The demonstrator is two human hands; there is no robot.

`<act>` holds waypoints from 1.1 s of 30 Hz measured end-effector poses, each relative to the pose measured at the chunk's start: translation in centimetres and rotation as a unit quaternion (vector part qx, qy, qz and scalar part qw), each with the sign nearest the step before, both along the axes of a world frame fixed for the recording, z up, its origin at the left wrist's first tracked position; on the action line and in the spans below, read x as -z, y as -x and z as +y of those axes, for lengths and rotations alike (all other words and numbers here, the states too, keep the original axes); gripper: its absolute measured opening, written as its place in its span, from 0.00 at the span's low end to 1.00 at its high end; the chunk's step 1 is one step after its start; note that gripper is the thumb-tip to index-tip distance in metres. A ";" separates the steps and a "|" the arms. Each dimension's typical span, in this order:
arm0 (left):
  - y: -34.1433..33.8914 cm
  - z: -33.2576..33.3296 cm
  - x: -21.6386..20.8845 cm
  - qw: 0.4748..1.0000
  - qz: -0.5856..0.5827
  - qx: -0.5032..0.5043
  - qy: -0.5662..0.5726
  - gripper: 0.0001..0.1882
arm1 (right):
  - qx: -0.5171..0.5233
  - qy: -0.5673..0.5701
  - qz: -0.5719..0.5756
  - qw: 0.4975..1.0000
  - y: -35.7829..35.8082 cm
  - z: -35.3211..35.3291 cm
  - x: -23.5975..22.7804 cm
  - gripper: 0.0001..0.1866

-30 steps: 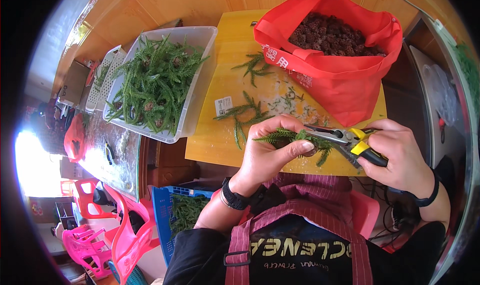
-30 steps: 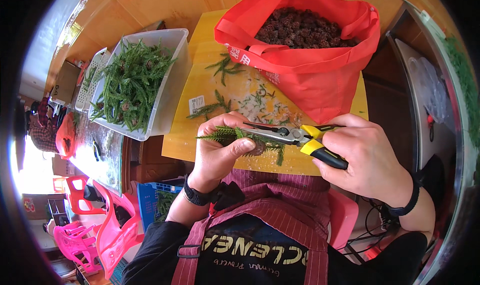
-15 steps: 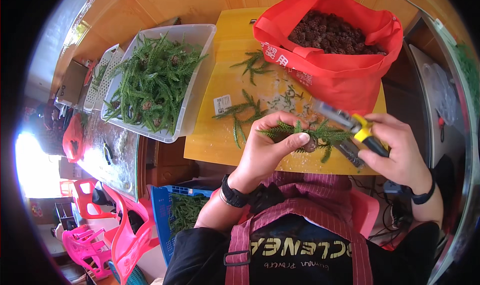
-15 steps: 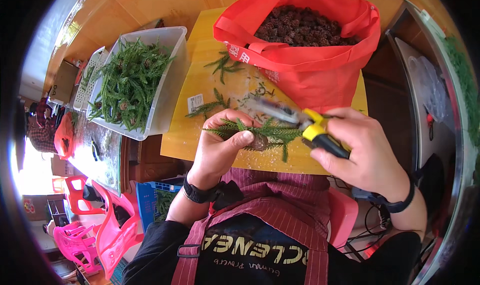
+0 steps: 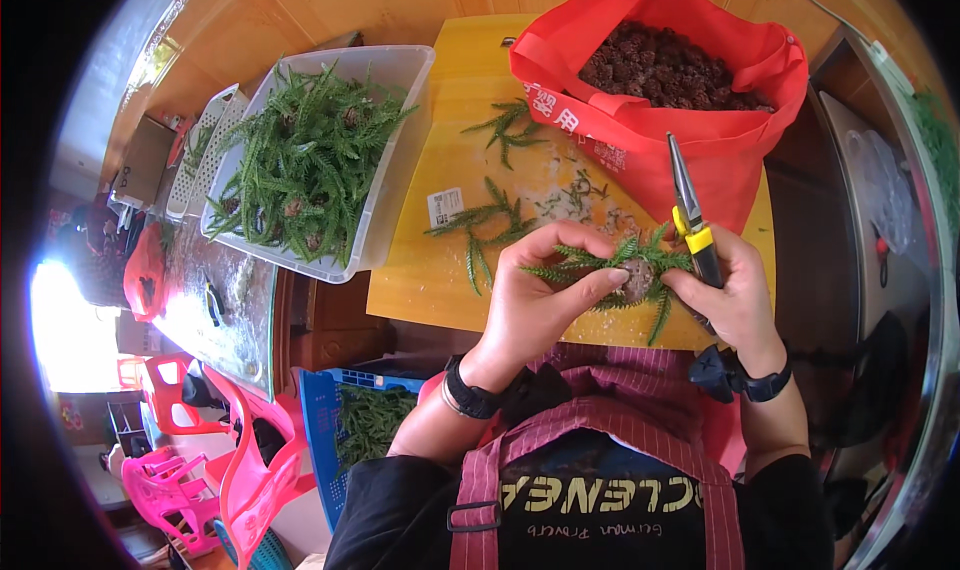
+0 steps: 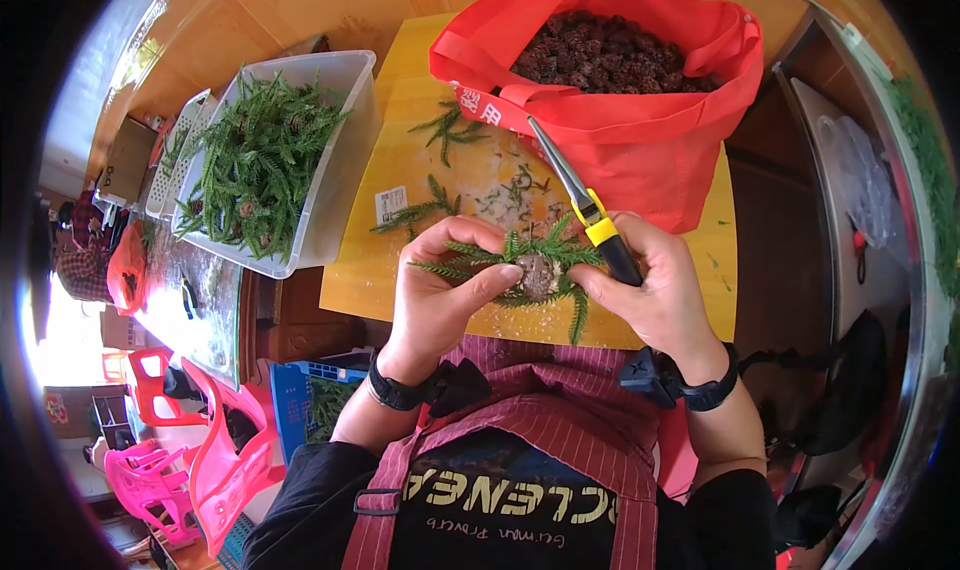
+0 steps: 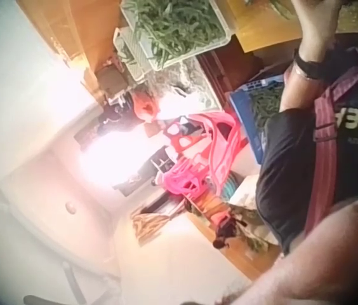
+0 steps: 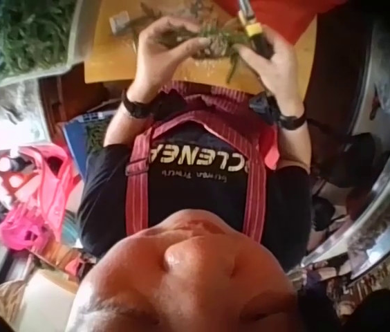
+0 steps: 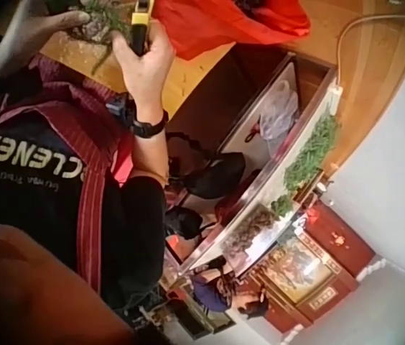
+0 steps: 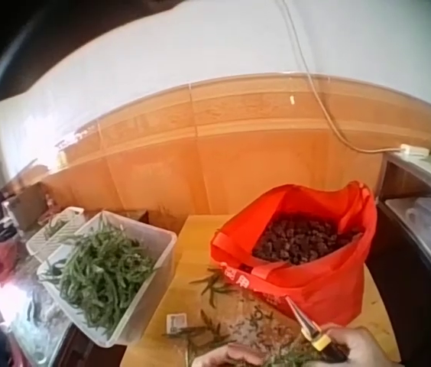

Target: Trimming and cleaning green plant sprigs using pliers and hands at a workbench.

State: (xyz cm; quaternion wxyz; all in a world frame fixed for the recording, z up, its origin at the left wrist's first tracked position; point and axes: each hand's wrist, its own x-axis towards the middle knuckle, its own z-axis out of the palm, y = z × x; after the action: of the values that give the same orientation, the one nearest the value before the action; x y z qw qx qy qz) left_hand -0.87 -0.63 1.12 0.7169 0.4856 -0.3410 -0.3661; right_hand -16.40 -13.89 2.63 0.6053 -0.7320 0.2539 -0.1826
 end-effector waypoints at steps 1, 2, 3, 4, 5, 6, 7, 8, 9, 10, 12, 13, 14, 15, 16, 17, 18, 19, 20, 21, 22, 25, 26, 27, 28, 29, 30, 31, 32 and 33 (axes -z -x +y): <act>-0.1 -0.1 0.3 1.000 0.000 0.000 0.000 0.10 | 0.000 0.000 0.000 1.000 0.0 0.1 0.1 0.15; -0.3 -0.1 0.9 0.995 -0.092 -0.032 0.021 0.10 | 0.005 0.003 -0.027 1.000 -0.1 0.2 0.2 0.14; -0.3 -0.2 1.2 0.980 -0.184 -0.064 0.041 0.10 | 0.009 0.006 -0.053 0.999 -0.1 0.3 0.3 0.14; -0.3 -0.2 1.0 0.980 -0.184 -0.062 0.042 0.10 | 0.010 0.006 -0.054 0.998 -0.2 0.3 0.4 0.14; -0.2 -0.1 0.7 0.960 -0.261 -0.088 0.057 0.11 | 0.010 0.036 -0.072 0.997 -0.2 0.3 0.6 0.14; -0.2 0.0 0.4 0.932 -0.336 -0.112 0.071 0.12 | 0.010 0.066 -0.089 0.994 -0.3 0.2 0.7 0.15; -0.2 0.0 0.0 0.932 -0.336 -0.112 0.072 0.12 | 0.011 0.066 -0.090 0.994 -0.3 0.2 0.9 0.15; -0.1 0.0 -0.3 0.917 -0.373 -0.114 0.081 0.12 | 0.015 0.062 -0.088 0.994 -0.3 0.2 1.1 0.15; -0.2 -0.1 -0.5 0.901 -0.409 -0.116 0.090 0.13 | 0.019 0.057 -0.086 0.994 -0.3 0.2 1.2 0.16; -0.2 -0.1 -0.4 0.900 -0.410 -0.117 0.090 0.13 | 0.019 0.058 -0.087 0.994 -0.4 0.2 1.2 0.16; -0.4 -0.1 0.1 0.857 -0.475 -0.123 0.156 0.16 | 0.024 0.046 -0.094 0.994 -0.5 0.2 1.3 0.17; -0.4 0.0 0.1 0.857 -0.475 -0.122 0.156 0.16 | 0.024 0.047 -0.094 0.994 -0.5 0.2 1.4 0.17; -0.4 0.1 0.1 0.839 -0.500 -0.133 0.166 0.16 | 0.027 0.043 -0.096 0.994 -0.5 0.3 1.5 0.18; -0.4 0.2 0.2 0.821 -0.524 -0.144 0.176 0.17 | 0.030 0.039 -0.099 0.994 -0.4 0.3 1.6 0.19; -0.4 0.3 0.2 0.821 -0.524 -0.144 0.176 0.17 | 0.031 0.039 -0.099 0.994 -0.4 0.3 1.7 0.19; -0.4 0.3 0.3 0.810 -0.538 -0.151 0.179 0.17 | 0.031 0.041 -0.097 0.994 -0.5 0.4 1.8 0.19; -0.4 0.4 0.4 0.798 -0.552 -0.159 0.181 0.17 | 0.031 0.043 -0.095 0.994 -0.5 0.4 1.8 0.20; -0.3 0.5 0.3 0.798 -0.552 -0.159 0.182 0.17 | 0.031 0.043 -0.095 0.994 -0.5 0.4 1.7 0.20; -0.3 0.5 0.2 0.801 -0.552 -0.157 0.173 0.17 | 0.034 0.033 -0.086 0.995 -0.5 0.5 1.5 0.19; -0.2 0.6 0.2 0.803 -0.552 -0.154 0.164 0.18 | 0.037 0.023 -0.078 0.996 -0.6 0.5 1.4 0.19; -0.2 0.6 0.1 0.803 -0.552 -0.155 0.165 0.18 | 0.038 0.023 -0.078 0.996 -0.6 0.6 1.4 0.19; -0.1 0.7 0.0 0.797 -0.562 -0.148 0.163 0.17 | 0.025 0.046 -0.120 0.991 -0.7 0.5 1.6 0.20; -0.2 0.7 0.0 0.798 -0.563 -0.141 0.162 0.17 | 0.026 0.049 -0.116 0.992 -0.7 0.5 1.6 0.20; -0.2 0.7 0.0 0.799 -0.564 -0.135 0.160 0.17 | 0.027 0.052 -0.112 0.992 -0.7 0.5 1.7 0.20; -0.1 0.6 -0.1 0.799 -0.564 -0.135 0.160 0.17 | 0.027 0.052 -0.112 0.992 -0.8 0.5 1.7 0.20; 0.0 0.5 -0.2 0.812 -0.547 -0.130 0.159 0.15 | 0.030 0.053 -0.121 0.991 -0.8 0.6 1.7 0.20; 0.0 0.4 -0.3 0.824 -0.530 -0.124 0.158 0.14 | 0.032 0.053 -0.129 0.990 -0.8 0.6 1.7 0.19; -0.2 0.4 -0.3 0.824 -0.530 -0.124 0.158 0.14 | 0.032 0.053 -0.129 0.990 -0.8 0.5 1.7 0.19; -0.5 0.3 -0.2 0.850 -0.494 -0.103 0.154 0.13 | 0.034 0.044 -0.108 0.993 -0.7 0.5 1.6 0.18; -0.7 0.2 0.0 0.873 -0.456 -0.082 0.150 0.12 | 0.035 0.035 -0.086 0.995 -0.6 0.5 1.5 0.17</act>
State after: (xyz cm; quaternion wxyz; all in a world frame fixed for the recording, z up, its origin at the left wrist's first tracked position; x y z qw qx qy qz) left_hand -0.21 -0.39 1.10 0.5733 0.5118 -0.6398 0.0113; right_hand -15.82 -13.39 1.11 0.5923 -0.7247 0.2199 -0.2748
